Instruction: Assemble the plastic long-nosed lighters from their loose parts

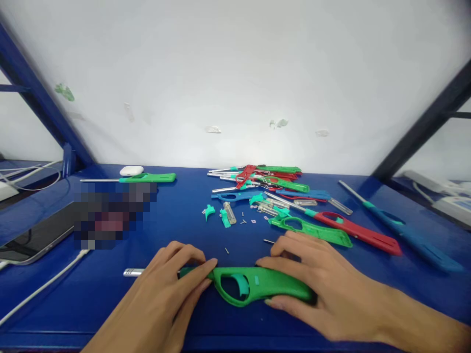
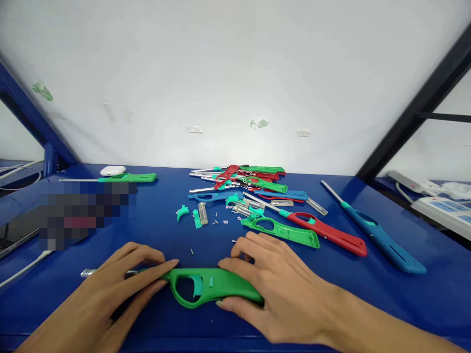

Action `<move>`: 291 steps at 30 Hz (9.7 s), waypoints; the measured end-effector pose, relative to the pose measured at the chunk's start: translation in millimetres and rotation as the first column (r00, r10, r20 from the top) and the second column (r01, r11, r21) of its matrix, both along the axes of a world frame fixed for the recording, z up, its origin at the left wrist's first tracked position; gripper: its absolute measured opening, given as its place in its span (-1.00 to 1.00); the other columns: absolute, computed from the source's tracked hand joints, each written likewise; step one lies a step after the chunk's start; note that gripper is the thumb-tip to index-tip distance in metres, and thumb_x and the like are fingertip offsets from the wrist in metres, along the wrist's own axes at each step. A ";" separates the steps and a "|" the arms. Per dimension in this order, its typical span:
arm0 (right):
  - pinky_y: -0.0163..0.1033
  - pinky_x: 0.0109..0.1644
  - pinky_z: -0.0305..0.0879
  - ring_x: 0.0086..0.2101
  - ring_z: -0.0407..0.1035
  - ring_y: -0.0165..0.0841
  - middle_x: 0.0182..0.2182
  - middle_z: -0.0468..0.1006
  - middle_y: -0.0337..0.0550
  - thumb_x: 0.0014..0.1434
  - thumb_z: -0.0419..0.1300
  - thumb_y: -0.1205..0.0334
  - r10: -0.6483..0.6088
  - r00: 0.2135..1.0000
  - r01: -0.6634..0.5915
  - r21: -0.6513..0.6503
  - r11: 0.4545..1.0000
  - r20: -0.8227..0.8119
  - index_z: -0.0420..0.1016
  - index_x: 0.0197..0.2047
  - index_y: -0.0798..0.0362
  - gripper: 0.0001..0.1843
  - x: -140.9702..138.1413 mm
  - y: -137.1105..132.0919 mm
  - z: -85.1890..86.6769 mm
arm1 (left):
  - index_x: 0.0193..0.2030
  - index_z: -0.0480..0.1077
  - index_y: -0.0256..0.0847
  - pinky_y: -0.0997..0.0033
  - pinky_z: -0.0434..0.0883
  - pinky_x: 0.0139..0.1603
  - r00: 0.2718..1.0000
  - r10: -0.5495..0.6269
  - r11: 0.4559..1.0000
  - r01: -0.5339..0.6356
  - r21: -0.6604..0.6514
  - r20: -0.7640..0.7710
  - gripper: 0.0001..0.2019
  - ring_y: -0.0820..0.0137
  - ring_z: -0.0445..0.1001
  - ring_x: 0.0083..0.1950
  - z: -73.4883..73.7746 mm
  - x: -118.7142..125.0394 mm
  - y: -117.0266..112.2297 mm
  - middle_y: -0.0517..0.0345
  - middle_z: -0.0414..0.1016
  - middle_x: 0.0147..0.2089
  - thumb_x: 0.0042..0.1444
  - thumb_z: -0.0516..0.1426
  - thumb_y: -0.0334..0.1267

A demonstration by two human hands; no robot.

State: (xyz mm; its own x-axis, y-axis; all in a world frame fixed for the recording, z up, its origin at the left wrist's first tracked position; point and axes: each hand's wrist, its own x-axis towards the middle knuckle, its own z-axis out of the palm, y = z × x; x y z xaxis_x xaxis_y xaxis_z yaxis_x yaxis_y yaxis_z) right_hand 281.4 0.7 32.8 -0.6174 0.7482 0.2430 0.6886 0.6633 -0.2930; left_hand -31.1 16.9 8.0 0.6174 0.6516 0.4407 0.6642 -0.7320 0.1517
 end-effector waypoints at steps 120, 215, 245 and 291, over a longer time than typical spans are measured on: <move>-0.54 -0.67 -0.20 -0.66 -0.22 -0.60 -0.58 0.20 -0.52 0.37 0.30 -0.05 -0.520 0.578 -0.256 -0.745 0.617 -0.629 0.01 0.54 -0.35 -0.19 5.2 19.2 4.0 | 0.37 0.36 -0.29 0.15 0.29 0.42 0.972 -0.063 0.928 -0.026 0.371 0.225 -0.51 0.19 0.30 0.45 5.2 24.9 4.6 -0.08 0.49 0.28 0.36 0.10 -0.63; -0.19 -0.22 0.30 -0.25 0.50 -0.22 -0.23 0.61 -0.14 0.52 0.08 0.00 -0.191 0.957 0.171 0.109 0.979 0.219 0.47 -0.19 -0.04 -0.70 50.7 46.9 8.9 | 0.13 0.50 -0.12 0.26 0.51 -0.02 0.992 -0.103 0.975 0.087 0.204 0.070 -0.58 0.27 0.56 -0.07 4.3 22.8 27.5 0.07 0.61 -0.06 0.37 -0.04 -0.58; -0.19 -0.23 0.27 -0.33 0.44 -0.29 -0.23 0.56 -0.16 0.55 -0.04 0.12 -0.227 0.941 0.262 0.117 0.958 -0.250 0.30 -0.11 -0.05 -0.81 37.0 36.8 8.3 | -0.26 0.46 -0.12 0.26 0.33 -0.21 0.968 0.162 0.954 -0.203 -0.223 -0.189 -0.75 0.21 0.55 -0.21 12.3 28.7 55.2 0.09 0.55 -0.20 0.37 -0.01 -0.35; -0.37 -0.57 0.39 -0.49 0.42 -0.43 -0.40 0.50 -0.31 0.36 0.30 -0.09 -0.381 0.507 -0.014 -0.449 0.893 -0.773 0.26 0.07 -0.06 -0.58 38.9 39.0 28.9 | -0.67 0.43 -0.16 0.57 0.29 -0.64 0.824 0.292 0.711 0.154 -0.687 0.486 -0.44 0.48 0.41 -0.59 37.5 73.2 27.9 0.12 0.56 -0.48 0.27 0.21 0.13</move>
State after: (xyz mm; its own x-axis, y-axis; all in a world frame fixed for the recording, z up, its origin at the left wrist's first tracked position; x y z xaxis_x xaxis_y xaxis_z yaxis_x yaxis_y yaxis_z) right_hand 320.3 39.7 61.7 -0.1139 0.9616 0.2498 0.0867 0.2601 -0.9617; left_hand 42.1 44.8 45.5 0.3681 0.9253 0.0910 0.3517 -0.2292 0.9076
